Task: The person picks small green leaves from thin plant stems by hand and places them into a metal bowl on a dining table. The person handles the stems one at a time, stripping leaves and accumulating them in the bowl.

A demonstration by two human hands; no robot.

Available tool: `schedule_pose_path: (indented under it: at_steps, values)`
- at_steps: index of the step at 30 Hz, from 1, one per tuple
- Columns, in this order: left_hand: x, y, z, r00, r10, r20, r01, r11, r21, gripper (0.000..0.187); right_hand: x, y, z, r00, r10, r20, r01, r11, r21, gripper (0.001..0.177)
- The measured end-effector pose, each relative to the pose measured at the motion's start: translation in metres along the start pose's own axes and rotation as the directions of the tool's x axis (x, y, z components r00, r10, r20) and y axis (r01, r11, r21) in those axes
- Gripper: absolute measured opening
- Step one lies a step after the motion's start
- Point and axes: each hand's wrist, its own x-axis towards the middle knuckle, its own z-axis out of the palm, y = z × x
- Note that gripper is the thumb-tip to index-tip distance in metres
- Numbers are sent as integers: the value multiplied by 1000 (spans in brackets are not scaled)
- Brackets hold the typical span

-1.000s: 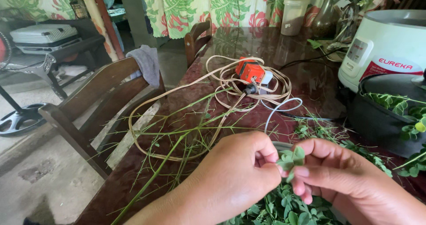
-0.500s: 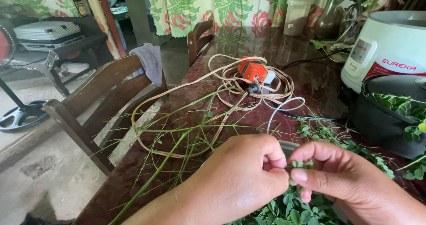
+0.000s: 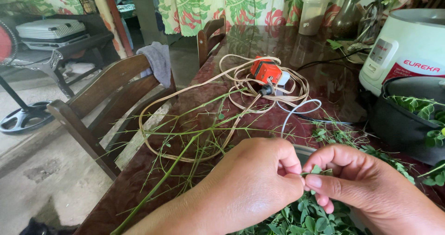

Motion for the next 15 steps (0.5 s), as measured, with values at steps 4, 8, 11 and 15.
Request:
schedule_pose_path:
  at_steps: [4, 8, 11, 15]
  values:
    - [2, -1, 1, 1000, 24, -12, -24, 1000, 1, 19, 0, -2, -1, 1000, 16, -24, -16, 1000, -4, 16]
    - [4, -1, -8, 999, -13, 37, 15, 999, -41, 20, 1, -7, -4, 999, 0, -49, -3, 998, -59, 17]
    - [4, -1, -13, 997, -38, 62, 40, 999, -30, 20, 1, -8, -4, 998, 1, -62, -5, 998, -69, 18]
    - [7, -3, -19, 995, -50, 91, 50, 999, 0, 22, 0, -9, -6, 998, -4, -69, 0, 998, -67, 19]
